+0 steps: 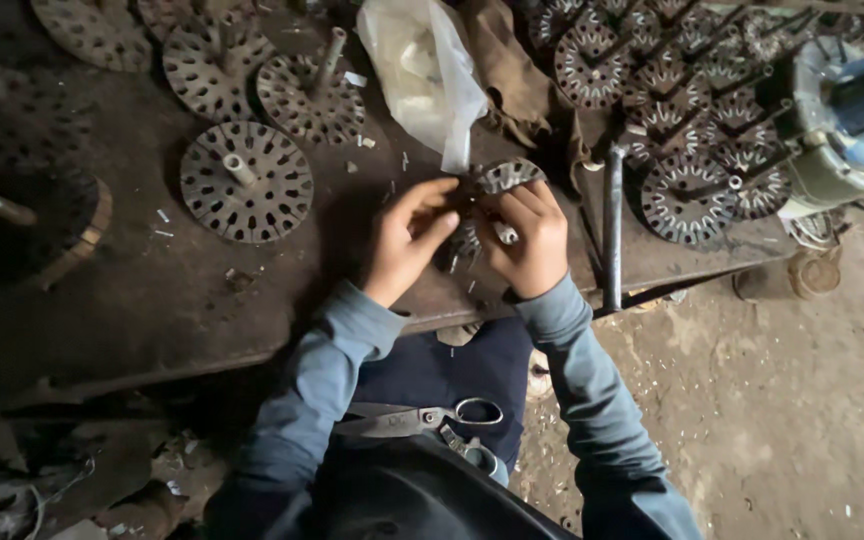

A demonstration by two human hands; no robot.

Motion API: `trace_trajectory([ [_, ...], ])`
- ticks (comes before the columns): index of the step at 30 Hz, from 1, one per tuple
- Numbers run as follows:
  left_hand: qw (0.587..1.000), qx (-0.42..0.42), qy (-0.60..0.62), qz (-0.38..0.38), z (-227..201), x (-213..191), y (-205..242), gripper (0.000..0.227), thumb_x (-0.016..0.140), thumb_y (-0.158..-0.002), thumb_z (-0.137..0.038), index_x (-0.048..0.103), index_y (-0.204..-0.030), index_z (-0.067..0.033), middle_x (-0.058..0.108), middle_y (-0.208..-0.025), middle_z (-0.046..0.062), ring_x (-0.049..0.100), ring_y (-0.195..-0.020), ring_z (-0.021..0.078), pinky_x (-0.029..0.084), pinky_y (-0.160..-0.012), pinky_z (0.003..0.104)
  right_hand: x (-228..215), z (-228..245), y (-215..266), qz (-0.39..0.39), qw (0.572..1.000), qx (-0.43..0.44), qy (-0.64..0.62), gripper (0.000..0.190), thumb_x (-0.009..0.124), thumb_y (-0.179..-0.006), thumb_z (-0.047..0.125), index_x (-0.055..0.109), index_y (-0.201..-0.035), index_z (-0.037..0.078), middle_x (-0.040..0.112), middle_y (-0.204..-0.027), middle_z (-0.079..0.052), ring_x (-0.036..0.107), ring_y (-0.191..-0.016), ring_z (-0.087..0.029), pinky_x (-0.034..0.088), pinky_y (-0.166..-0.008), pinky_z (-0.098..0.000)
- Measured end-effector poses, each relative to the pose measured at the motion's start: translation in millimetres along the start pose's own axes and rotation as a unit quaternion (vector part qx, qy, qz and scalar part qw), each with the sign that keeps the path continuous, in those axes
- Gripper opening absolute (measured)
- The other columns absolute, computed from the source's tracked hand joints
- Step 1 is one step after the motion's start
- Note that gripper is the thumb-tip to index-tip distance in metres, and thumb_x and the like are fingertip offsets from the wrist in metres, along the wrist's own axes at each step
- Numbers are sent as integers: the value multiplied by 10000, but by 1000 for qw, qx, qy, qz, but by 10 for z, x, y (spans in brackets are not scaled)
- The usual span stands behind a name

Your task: The person cuts small white rectangular pieces with scissors and inserts them into the slots of a circular metal stator. They then use a hammer and a metal rod to tap the pieces into place. The person repeats this process for multiple stators on the workbench.

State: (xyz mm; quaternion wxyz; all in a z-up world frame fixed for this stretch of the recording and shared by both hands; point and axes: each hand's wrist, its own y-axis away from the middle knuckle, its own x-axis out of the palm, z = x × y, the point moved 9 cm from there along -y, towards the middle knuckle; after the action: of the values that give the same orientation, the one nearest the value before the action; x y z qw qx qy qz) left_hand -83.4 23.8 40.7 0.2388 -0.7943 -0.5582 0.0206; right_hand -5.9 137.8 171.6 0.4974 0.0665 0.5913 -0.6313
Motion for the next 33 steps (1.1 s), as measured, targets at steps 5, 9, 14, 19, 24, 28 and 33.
trace_trajectory([
  [5, 994, 32, -102, 20, -38, 23, 93, 426, 746, -903, -44, 638, -1315, -28, 729, -1103, 44, 645, -918, 104, 535, -817, 260, 40, 6, 123, -42, 999, 18, -5, 233, 746, -791, -74, 704, -1007, 4, 680, -950, -118, 634, -923, -318, 528, -815, -384],
  [9, 993, 24, -115, 20, -16, 34, 68, 404, 776, -898, -61, 657, -1284, -36, 743, -1073, 48, 671, -888, 126, 536, -770, 266, 10, -8, 155, -87, 996, 35, -5, 224, 745, -817, -83, 704, -1016, 11, 693, -993, -109, 635, -943, -295, 533, -824, -367],
  [14, 990, 44, -131, 14, -60, 17, 105, 425, 755, -895, -30, 643, -1305, -36, 725, -1099, 62, 654, -904, 141, 541, -774, 273, 42, 85, 129, -52, 996, -2, 74, 272, 743, -791, -71, 719, -1051, 7, 666, -965, -133, 576, -898, -331, 490, -787, -415],
  [19, 989, 43, -139, 14, -38, -3, 110, 413, 732, -901, -18, 640, -1303, -46, 726, -1096, 47, 665, -916, 136, 539, -762, 266, 106, 35, 89, -8, 994, 23, 106, 237, 754, -803, -63, 717, -1022, 19, 655, -915, -117, 587, -878, -327, 496, -778, -414],
  [24, 993, 42, -113, 23, -40, 53, 83, 380, 720, -933, -45, 636, -1304, -48, 726, -1124, 42, 637, -889, 109, 520, -716, 250, 101, -369, 19, 36, 979, 194, -43, 281, 840, -790, 79, 689, -1022, 30, 684, -911, -88, 665, -826, -237, 533, -744, -340],
  [28, 991, 30, -129, 16, -131, 53, 65, 397, 810, -891, -151, 616, -1218, -40, 670, -926, 20, 586, -769, 84, 492, -659, 247, -130, -218, -96, 15, 994, 99, -50, 508, 911, -775, 175, 636, -1159, -13, 643, -1098, -165, 657, -1000, -290, 540, -872, -360],
  [33, 988, 37, -143, -38, -195, 81, 20, 386, 872, -869, -248, 579, -1021, -49, 633, -806, 4, 542, -661, 81, 471, -587, 262, -165, -142, -169, 34, 999, -11, 31, 478, 894, -789, 121, 677, -1200, 9, 642, -1239, -213, 630, -1151, -394, 515, -980, -420],
])
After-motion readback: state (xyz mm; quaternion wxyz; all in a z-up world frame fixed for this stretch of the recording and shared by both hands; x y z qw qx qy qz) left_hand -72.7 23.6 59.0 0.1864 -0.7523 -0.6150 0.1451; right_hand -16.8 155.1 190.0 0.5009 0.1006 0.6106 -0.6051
